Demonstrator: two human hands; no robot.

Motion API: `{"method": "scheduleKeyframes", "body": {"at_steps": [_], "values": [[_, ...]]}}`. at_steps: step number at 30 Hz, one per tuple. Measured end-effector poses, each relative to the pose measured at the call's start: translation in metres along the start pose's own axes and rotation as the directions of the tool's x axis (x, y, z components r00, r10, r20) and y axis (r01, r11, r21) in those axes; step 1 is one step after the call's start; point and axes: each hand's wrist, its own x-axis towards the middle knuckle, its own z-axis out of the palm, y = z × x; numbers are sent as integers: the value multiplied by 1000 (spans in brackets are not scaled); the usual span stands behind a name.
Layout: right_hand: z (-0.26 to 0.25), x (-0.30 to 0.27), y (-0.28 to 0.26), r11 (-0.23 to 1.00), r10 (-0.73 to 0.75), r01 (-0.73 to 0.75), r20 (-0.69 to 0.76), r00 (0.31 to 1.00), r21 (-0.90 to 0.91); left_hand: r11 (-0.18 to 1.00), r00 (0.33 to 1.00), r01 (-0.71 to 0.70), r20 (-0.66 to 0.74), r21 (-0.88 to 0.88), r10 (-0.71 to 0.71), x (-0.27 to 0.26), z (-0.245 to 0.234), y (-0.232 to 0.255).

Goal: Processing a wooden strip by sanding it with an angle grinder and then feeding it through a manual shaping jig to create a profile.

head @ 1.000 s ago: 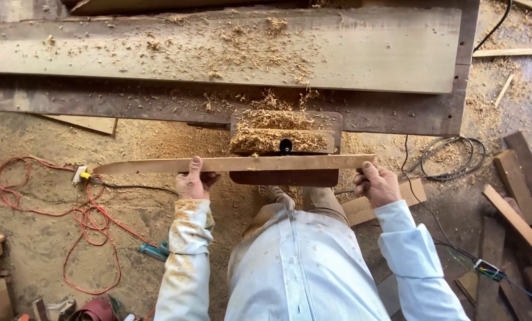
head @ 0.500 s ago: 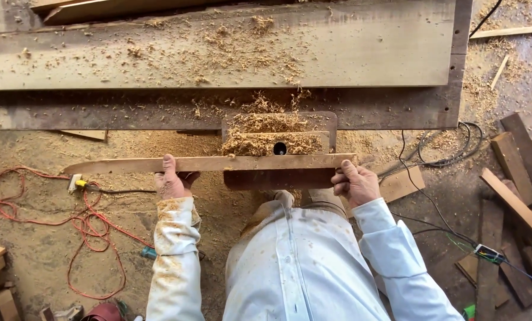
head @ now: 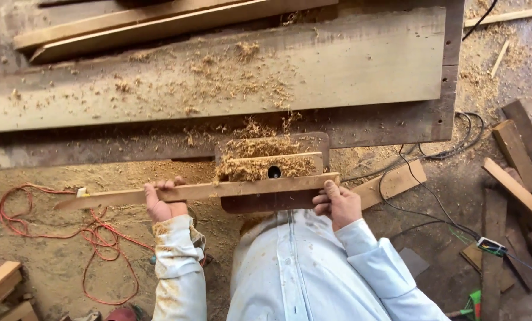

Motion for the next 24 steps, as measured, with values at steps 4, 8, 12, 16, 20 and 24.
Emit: {"method": "scheduleKeyframes", "body": {"at_steps": [4,8,12,16,20,24], "values": [[11,-7,5,999,51,-51,-16,999,4,999,998,-1,-65,-51,-2,11,-18,9],[21,-12,10,999,34,-33,-40,999,28,995,997,31,-71,-95,-38,10,-18,21],[29,-14,19,999,21,-17,-70,997,50,994,996,54,-69,-90,-60,24,-43,25],[33,-16,19,998,3,2,-86,996,57,998,997,53,-51,-18,-53,20,-37,30],[37,-17,20,997,-14,21,-97,995,69,998,998,58,-33,-9,-58,18,-34,35],[47,-27,15,997,-3,11,-102,995,80,998,997,65,-29,-2,-65,29,-54,37]]}}
